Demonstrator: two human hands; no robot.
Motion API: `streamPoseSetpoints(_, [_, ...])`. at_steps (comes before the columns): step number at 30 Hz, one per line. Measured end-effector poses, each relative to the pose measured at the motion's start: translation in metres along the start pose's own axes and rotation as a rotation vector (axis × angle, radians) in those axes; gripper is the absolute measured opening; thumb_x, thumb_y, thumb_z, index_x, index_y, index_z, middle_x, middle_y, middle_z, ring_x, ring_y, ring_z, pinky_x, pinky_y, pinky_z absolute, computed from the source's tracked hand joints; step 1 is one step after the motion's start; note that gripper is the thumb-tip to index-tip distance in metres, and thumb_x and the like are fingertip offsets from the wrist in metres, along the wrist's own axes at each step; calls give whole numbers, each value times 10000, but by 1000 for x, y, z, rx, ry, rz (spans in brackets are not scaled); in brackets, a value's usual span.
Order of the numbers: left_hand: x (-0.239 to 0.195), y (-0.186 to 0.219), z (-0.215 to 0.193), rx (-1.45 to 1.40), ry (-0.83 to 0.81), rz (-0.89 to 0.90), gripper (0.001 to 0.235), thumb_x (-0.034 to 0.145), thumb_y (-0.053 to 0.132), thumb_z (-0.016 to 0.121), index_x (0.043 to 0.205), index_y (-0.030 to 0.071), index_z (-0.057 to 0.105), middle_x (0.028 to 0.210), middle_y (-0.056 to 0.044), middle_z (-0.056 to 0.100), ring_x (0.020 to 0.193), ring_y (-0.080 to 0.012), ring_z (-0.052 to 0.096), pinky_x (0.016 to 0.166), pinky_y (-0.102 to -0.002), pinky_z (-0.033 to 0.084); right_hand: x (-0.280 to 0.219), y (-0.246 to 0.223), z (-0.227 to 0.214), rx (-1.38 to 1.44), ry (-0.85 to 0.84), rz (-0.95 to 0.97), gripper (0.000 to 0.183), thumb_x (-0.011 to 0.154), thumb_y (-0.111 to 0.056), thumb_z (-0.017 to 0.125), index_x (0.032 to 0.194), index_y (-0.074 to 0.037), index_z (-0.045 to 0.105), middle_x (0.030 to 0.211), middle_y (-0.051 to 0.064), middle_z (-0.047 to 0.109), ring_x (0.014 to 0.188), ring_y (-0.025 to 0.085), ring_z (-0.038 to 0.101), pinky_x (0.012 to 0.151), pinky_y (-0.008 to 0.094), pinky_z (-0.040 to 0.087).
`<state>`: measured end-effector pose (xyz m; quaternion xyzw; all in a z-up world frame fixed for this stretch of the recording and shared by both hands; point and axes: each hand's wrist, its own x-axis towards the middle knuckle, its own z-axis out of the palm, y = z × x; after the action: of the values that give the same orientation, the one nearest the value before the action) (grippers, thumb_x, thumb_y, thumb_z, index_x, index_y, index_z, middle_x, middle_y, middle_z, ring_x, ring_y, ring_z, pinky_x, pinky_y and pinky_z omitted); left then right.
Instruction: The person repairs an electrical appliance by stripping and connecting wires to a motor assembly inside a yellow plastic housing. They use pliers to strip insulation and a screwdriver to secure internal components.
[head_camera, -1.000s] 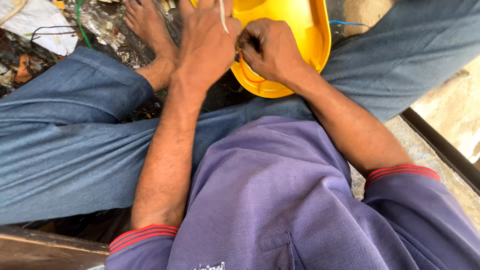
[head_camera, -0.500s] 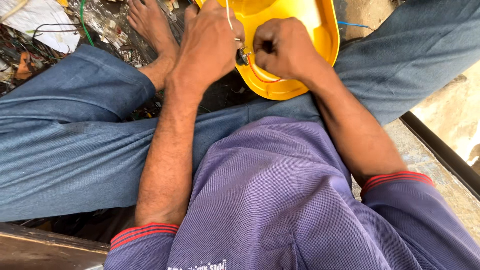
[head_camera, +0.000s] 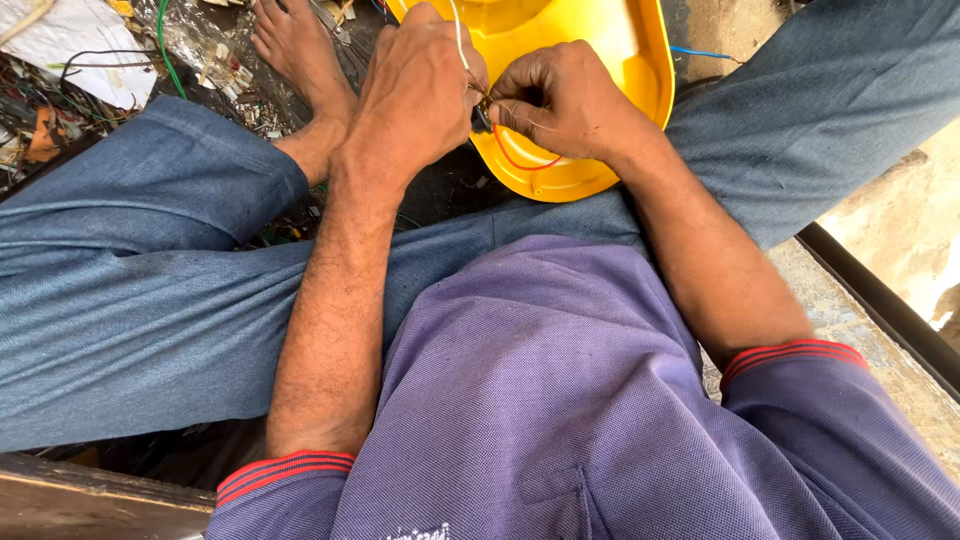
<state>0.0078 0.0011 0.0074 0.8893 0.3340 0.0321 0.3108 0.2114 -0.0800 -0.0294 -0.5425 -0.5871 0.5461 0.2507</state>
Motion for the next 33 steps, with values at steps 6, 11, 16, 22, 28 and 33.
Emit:
streamPoseSetpoints(6, [-7,-6,-15,-56,75,124,138,825,-14,722,962,6,728,1106,-135,647,1143,-335,607,926,-460,508,-7,-2,-5,2,5,-52,128,900,-51,731,1023,-17,737,857,88,735,734,161,691,703,295,550])
streamPoseSetpoints(11, [-8,-7,-12,-10,83,76,47,916,-5,700,930,26,733,1050,-106,656,1111,-312,608,876,-472,482,-2,-1,0,-31,-22,62,164,815,-45,758,978,-33,738,789,101,716,675,202,689,653,317,535])
streamPoseSetpoints(16, [-5,-1,-10,106,82,82,94,903,13,682,950,62,747,1004,-82,663,1068,-295,610,840,-464,481,-4,9,-2,-198,107,-203,132,847,-36,760,976,-48,780,881,132,716,802,306,690,727,377,546])
streamPoseSetpoints(22, [-4,5,-3,181,86,84,78,899,25,673,940,33,738,1016,-91,665,1089,-279,588,828,-449,478,-9,2,-8,-143,122,-195,123,865,-34,736,985,-34,761,891,125,671,805,293,670,734,367,539])
streamPoseSetpoints(28, [-6,2,3,195,76,70,119,929,31,676,1003,23,769,1007,-93,670,1079,-264,590,823,-440,480,-4,-7,-6,-76,74,-138,119,906,-113,818,977,-39,759,844,110,677,758,263,659,688,356,527])
streamPoseSetpoints(33, [-5,1,3,220,91,78,143,919,43,679,1020,25,778,989,-99,670,1049,-266,596,822,-441,480,-3,-8,-5,-163,74,-140,120,891,-111,828,993,-61,790,861,119,698,777,273,668,710,374,530])
